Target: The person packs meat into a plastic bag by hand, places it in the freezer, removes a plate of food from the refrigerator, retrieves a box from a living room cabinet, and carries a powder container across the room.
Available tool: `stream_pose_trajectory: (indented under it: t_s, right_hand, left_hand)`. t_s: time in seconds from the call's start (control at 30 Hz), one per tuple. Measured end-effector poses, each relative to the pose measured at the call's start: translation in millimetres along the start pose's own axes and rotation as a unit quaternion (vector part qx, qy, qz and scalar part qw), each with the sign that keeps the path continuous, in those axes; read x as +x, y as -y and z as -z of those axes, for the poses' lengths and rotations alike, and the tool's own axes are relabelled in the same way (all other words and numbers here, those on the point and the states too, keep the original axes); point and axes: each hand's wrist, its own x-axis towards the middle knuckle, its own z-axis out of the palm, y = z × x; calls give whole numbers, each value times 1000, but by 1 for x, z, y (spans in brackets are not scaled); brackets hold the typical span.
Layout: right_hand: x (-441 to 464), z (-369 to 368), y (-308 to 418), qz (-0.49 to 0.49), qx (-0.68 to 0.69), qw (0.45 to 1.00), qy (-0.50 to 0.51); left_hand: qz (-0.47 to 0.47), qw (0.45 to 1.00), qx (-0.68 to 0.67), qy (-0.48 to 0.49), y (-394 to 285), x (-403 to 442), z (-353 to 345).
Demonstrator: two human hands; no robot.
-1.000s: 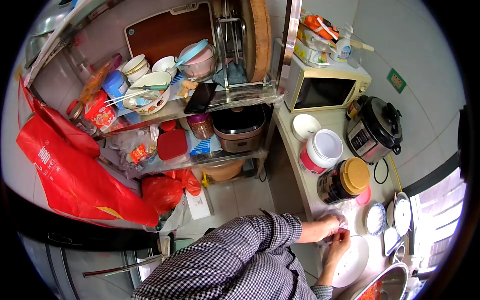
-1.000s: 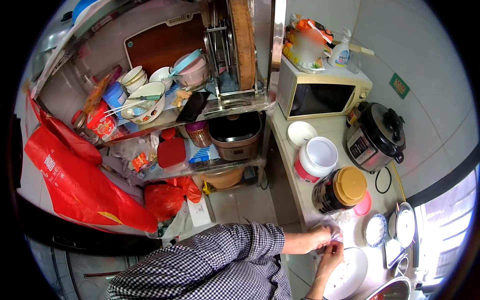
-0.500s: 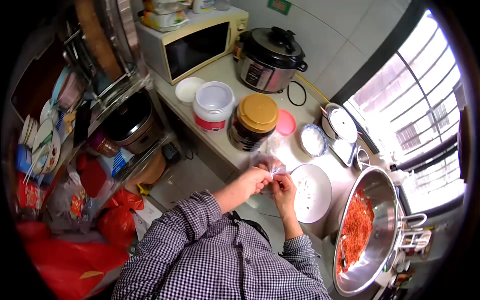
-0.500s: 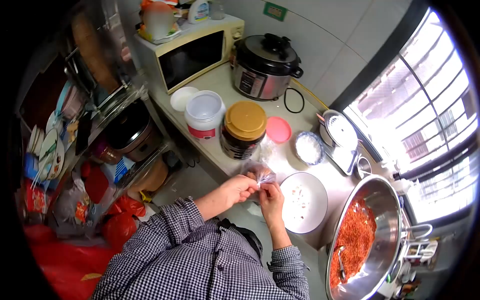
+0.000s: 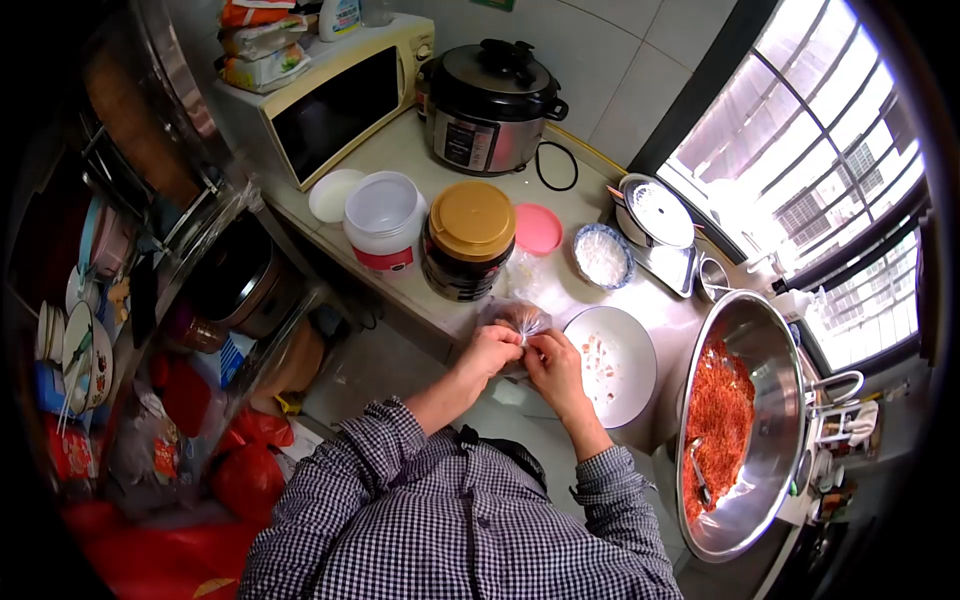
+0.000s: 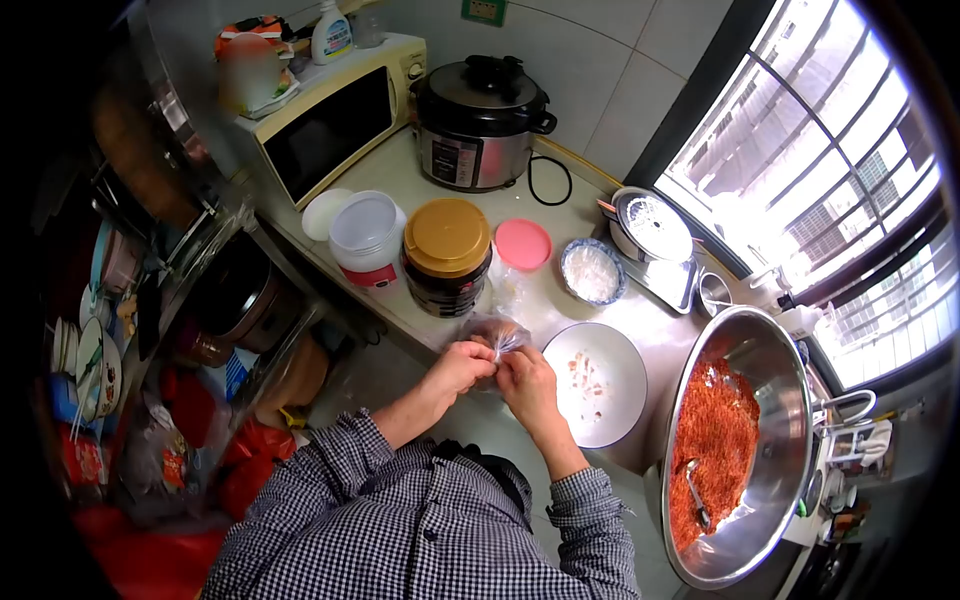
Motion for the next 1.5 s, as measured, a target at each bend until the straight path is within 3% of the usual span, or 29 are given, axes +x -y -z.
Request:
stream_pose_trajectory:
  t_s: [0.07, 0.17, 0.37, 0.47, 0.67, 0.77, 0.83, 0.9, 0.97, 1.27, 1.4, 1.5]
  right_hand:
    - [5, 3, 3, 25, -51, 998, -8]
    - [9, 7, 2, 27, -79, 997, 10]
    - [14, 12, -1, 17, -39, 998, 38]
    - [16, 11, -5, 51, -86, 994, 41]
    - [17, 2, -7, 32, -97, 995, -17]
    - [17, 8, 8, 9, -75, 997, -32]
    - [18, 10, 15, 20, -55, 995, -77]
    - [17, 9, 14, 35, -72, 993, -84]
    - [15, 7, 14, -7, -68, 997, -37]
    - [6, -10, 34, -10, -104, 987, -122]
    - [-9, -10, 59, -34, -110, 976, -184]
    - [-33, -4, 79, -21, -59, 968, -244]
  left_hand:
    - [-95, 993, 58, -27, 14, 8, -1]
    - [-143, 982, 114, -46, 13, 7, -4]
    - [-167, 981, 87, -51, 24, 14, -4]
    - [-166, 976, 127, -66, 18, 11, -6]
    - [-309, 896, 289, -138, 14, 2, -11]
    - [-302, 903, 265, -153, 15, -4, -16]
    - [-269, 920, 244, -146, 4, -15, -21]
    - [-406, 861, 282, -121, 12, -6, -16]
    - [-379, 858, 333, -93, 7, -11, -14]
    - [-431, 817, 382, -30, 4, -7, 7]
    - [-529, 748, 401, 10, -6, -6, 20]
    - [-577, 728, 366, 60, -19, -29, 23]
